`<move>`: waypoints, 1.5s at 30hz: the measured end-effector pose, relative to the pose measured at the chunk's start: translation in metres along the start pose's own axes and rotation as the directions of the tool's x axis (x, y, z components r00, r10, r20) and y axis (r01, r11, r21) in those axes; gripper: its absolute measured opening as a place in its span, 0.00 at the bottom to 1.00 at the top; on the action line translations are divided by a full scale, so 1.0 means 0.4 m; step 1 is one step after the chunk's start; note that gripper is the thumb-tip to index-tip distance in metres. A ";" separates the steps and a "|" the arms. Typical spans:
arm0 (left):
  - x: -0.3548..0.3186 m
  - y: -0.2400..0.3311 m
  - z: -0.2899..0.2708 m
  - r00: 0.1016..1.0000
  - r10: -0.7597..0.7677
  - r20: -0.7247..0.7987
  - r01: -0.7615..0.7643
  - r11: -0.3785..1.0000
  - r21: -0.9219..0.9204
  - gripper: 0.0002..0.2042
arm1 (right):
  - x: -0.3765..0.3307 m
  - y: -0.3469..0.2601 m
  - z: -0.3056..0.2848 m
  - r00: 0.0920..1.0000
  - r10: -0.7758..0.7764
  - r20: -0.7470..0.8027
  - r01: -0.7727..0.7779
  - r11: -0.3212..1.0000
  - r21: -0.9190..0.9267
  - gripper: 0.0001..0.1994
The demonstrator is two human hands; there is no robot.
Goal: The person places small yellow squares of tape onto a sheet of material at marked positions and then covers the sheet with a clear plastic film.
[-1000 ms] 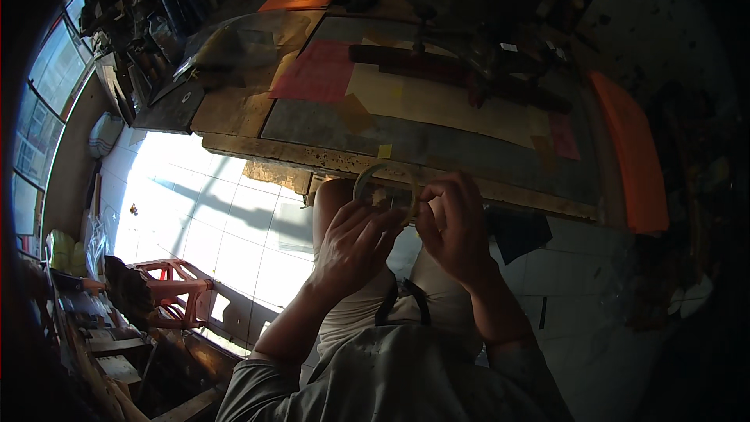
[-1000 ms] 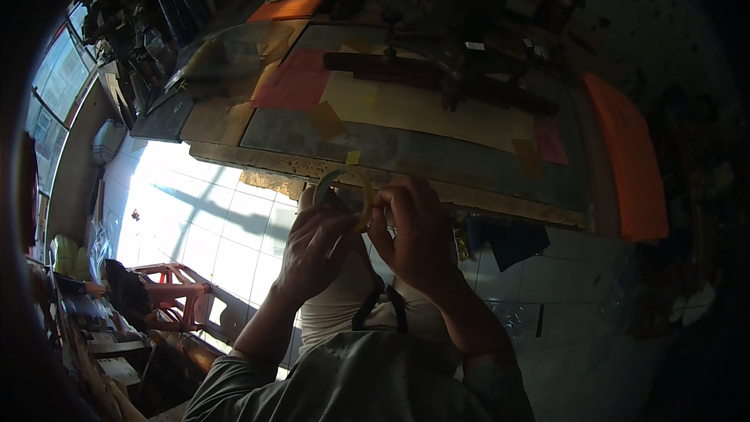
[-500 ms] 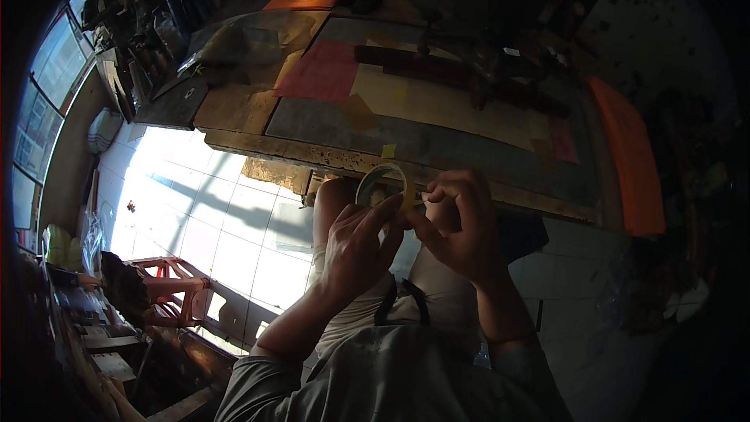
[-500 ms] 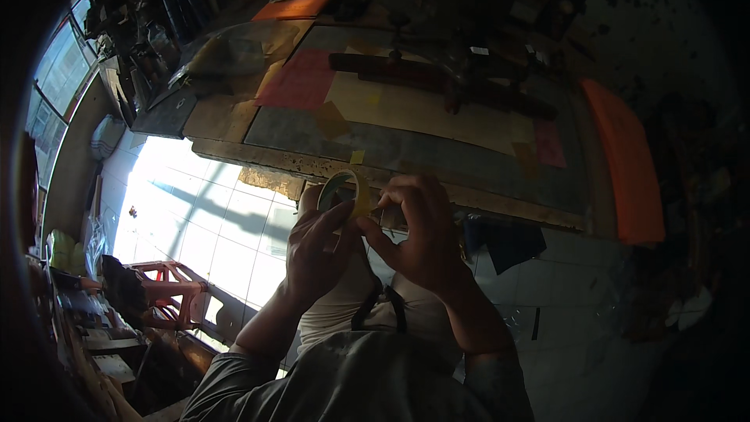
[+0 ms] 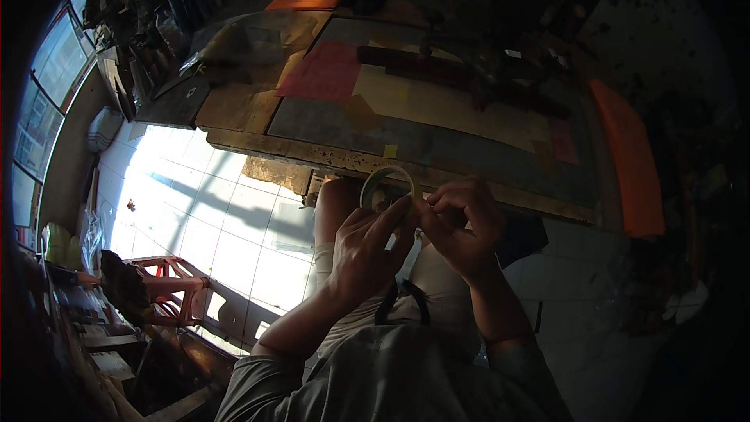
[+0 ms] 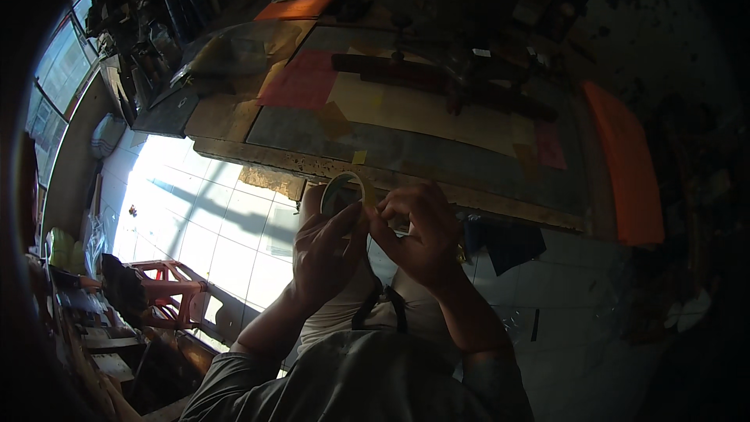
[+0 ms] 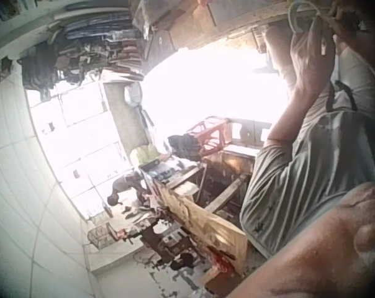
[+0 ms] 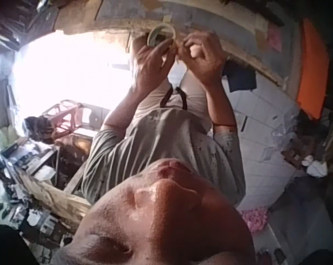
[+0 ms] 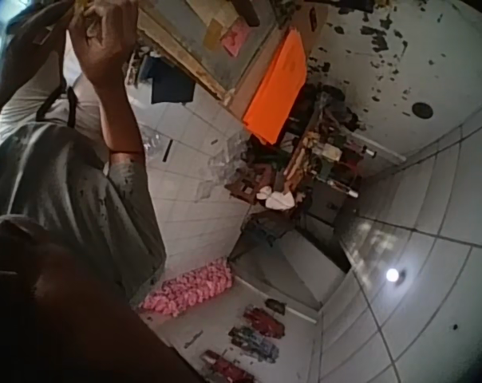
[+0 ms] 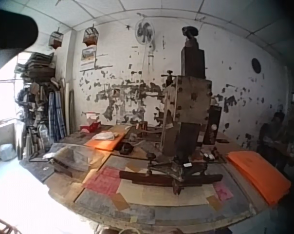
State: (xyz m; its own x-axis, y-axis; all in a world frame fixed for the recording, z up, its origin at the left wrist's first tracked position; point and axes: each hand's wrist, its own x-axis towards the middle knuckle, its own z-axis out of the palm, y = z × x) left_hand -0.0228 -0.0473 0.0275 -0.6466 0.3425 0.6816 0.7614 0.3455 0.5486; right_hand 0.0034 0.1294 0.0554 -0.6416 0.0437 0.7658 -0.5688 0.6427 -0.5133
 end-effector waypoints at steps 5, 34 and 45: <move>0.001 -0.008 0.023 0.994 0.108 -0.005 -0.107 0.993 0.050 0.26 | -0.003 -0.008 0.011 0.994 0.093 -0.052 -0.091 0.995 0.038 0.10; 0.264 -0.079 -0.036 0.949 -0.042 0.311 0.143 0.940 -0.310 0.16 | 0.055 0.104 -0.016 0.963 0.266 0.047 -0.270 0.940 0.207 0.07; 0.383 -0.136 -0.059 0.816 -0.128 0.564 0.319 0.913 -0.255 0.08 | 0.102 0.138 0.007 0.950 0.302 0.077 -0.305 0.952 0.033 0.13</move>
State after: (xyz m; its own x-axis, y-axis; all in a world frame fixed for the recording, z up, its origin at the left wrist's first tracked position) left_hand -0.1620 -0.0341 0.1134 -0.6516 0.7281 0.2127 0.5007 0.2022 0.8417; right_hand -0.0557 0.1644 0.0573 -0.8210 0.1772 0.5428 -0.3623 0.5731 -0.7351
